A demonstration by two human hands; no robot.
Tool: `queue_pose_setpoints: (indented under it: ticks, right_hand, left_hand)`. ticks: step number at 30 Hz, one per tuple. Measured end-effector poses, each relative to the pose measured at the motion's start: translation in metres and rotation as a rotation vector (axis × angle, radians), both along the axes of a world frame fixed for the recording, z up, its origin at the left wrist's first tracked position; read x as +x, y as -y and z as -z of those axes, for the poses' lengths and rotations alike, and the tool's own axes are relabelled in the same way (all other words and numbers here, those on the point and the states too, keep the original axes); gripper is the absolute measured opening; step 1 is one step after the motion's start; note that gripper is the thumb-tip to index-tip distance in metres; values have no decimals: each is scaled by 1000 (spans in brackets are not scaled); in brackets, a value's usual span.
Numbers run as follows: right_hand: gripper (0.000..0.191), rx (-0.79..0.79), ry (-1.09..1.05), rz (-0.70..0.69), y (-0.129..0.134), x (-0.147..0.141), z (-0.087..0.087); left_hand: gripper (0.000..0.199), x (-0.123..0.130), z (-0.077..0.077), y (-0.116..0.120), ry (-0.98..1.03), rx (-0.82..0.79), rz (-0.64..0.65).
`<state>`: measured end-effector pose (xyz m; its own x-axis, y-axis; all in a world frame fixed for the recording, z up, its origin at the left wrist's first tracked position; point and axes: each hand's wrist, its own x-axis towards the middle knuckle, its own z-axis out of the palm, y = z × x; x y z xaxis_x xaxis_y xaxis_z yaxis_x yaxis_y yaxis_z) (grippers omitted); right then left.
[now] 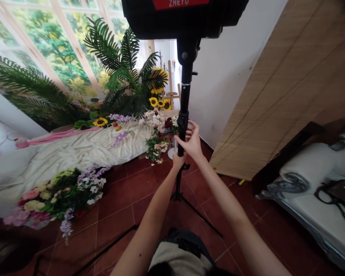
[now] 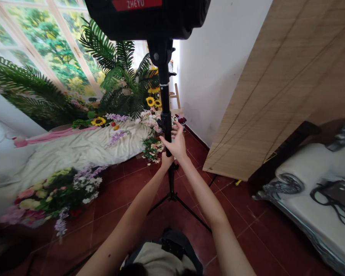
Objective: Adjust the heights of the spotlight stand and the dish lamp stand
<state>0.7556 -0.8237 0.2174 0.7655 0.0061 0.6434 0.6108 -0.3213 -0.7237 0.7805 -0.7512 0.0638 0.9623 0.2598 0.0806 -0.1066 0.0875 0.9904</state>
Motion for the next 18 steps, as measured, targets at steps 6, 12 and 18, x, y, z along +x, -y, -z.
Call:
queue_pose_setpoints:
  ticks: [6, 12, 18]
  right_hand:
    - [50, -251, -53, 171, -7, 17, -31]
    - [45, -306, -52, 163, -3, 16, -30]
    - [49, -265, 1, 143, -5, 24, -50]
  left_hand:
    - [35, -3, -2, -3, 1, 116, 48]
    - [37, -21, -6, -12, 62, 95, 183]
    - [42, -30, 9, -18, 76, 117, 214]
